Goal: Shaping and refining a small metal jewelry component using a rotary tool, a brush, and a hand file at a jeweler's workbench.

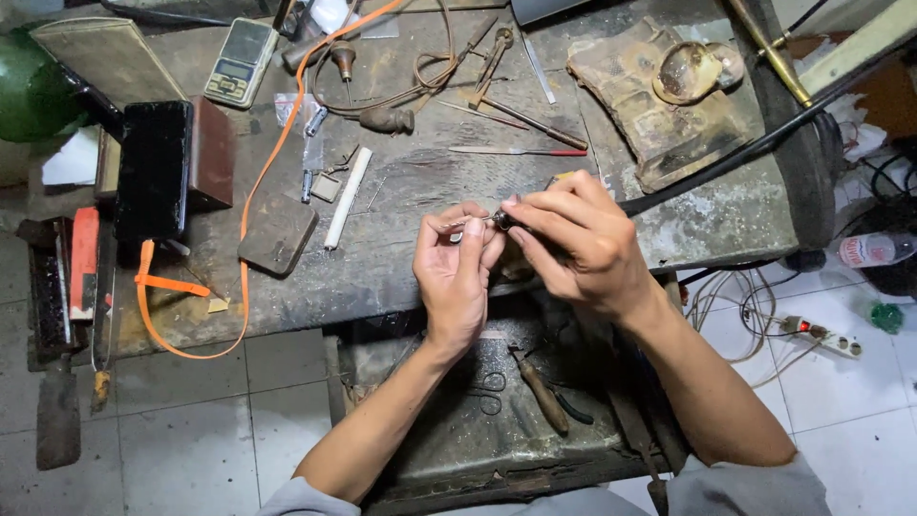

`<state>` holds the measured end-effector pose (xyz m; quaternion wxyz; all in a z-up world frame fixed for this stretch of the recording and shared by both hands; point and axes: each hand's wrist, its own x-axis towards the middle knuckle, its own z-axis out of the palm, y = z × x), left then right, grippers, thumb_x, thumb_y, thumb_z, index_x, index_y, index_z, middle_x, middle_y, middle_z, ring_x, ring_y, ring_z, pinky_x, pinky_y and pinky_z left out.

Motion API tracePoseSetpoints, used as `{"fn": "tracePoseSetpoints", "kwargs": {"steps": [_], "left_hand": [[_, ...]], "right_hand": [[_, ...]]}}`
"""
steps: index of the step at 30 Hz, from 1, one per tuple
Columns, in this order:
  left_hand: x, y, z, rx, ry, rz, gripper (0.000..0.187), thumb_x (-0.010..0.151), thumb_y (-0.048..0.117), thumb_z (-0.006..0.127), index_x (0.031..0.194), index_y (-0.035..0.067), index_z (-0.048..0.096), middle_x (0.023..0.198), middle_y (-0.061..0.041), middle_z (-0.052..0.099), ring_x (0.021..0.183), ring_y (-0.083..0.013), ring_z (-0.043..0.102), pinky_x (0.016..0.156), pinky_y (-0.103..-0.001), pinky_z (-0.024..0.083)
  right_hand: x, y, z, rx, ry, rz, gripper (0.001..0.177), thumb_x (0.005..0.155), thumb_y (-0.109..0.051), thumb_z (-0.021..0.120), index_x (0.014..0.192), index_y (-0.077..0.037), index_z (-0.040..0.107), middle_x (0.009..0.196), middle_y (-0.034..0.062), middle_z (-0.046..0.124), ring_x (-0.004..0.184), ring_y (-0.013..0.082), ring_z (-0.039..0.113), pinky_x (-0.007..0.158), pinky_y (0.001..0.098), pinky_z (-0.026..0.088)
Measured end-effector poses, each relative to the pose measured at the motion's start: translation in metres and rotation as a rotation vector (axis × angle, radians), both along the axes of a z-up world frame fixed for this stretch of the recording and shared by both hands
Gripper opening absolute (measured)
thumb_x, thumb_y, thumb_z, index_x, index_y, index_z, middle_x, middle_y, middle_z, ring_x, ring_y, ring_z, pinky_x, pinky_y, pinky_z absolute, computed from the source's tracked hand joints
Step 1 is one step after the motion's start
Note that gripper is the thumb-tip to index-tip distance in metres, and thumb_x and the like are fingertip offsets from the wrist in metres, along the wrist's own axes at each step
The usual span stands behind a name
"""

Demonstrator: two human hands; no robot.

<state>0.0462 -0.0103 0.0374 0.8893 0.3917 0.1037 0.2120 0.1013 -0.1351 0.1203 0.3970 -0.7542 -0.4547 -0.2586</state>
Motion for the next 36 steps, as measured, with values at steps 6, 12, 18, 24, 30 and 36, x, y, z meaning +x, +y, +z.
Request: {"fn": "tracePoseSetpoints", "kwargs": {"steps": [6,12,18,24,30,36], "left_hand": [[-0.004,0.003,0.005,-0.008,0.011,-0.023,0.009,0.103,0.001,0.054,0.101,0.002,0.045,0.111,-0.016,0.061,0.091,-0.0213,0.074,0.087,-0.038,0.066],[-0.004,0.006,0.002,0.013,0.012,-0.006,0.012,0.102,0.002,0.057,0.102,0.003,0.045,0.114,-0.015,0.058,0.095,-0.0226,0.073,0.09,-0.04,0.065],[-0.005,0.007,-0.002,0.025,0.027,-0.017,0.013,0.102,0.004,0.058,0.101,0.003,0.045,0.111,-0.013,0.058,0.102,-0.0302,0.074,0.088,-0.036,0.065],[-0.005,0.005,0.026,0.017,0.003,-0.009,0.012,0.101,0.003,0.059,0.102,0.001,0.047,0.109,-0.016,0.06,0.097,-0.0324,0.075,0.088,-0.042,0.065],[-0.005,0.007,0.03,0.042,-0.018,-0.025,0.012,0.102,0.003,0.061,0.102,0.001,0.049,0.103,-0.015,0.06,0.08,-0.0202,0.071,0.073,-0.036,0.069],[-0.005,0.007,0.011,0.127,0.024,0.031,0.015,0.1,0.005,0.063,0.097,0.001,0.049,0.104,-0.015,0.063,0.091,-0.0215,0.073,0.08,-0.034,0.067]], "right_hand": [[-0.007,-0.001,0.013,-0.044,0.086,0.07,0.015,0.098,0.006,0.061,0.098,0.003,0.076,0.097,0.0161,0.075,0.084,0.0356,0.073,0.078,0.0412,0.058],[-0.012,-0.002,0.019,-0.02,0.155,0.062,0.016,0.091,-0.009,0.078,0.105,0.0,0.075,0.113,0.0212,0.068,0.101,0.0358,0.073,0.09,0.0439,0.061],[-0.011,0.001,0.012,-0.07,0.097,-0.007,0.021,0.098,0.006,0.062,0.113,0.002,0.075,0.105,0.0173,0.072,0.092,0.0339,0.075,0.083,0.0412,0.059],[-0.002,-0.011,0.008,-0.173,-0.047,-0.056,0.018,0.095,0.001,0.068,0.104,-0.01,0.079,0.1,0.0109,0.06,0.076,0.0243,0.056,0.081,0.0402,0.052],[-0.01,-0.005,0.015,-0.157,0.1,0.02,0.021,0.095,-0.021,0.076,0.108,-0.005,0.076,0.096,0.0157,0.069,0.081,0.0317,0.069,0.075,0.0414,0.058],[-0.011,0.0,0.013,-0.149,0.034,0.023,0.027,0.096,0.008,0.062,0.119,0.002,0.075,0.098,0.0185,0.075,0.073,0.0325,0.069,0.069,0.0375,0.056]]}}
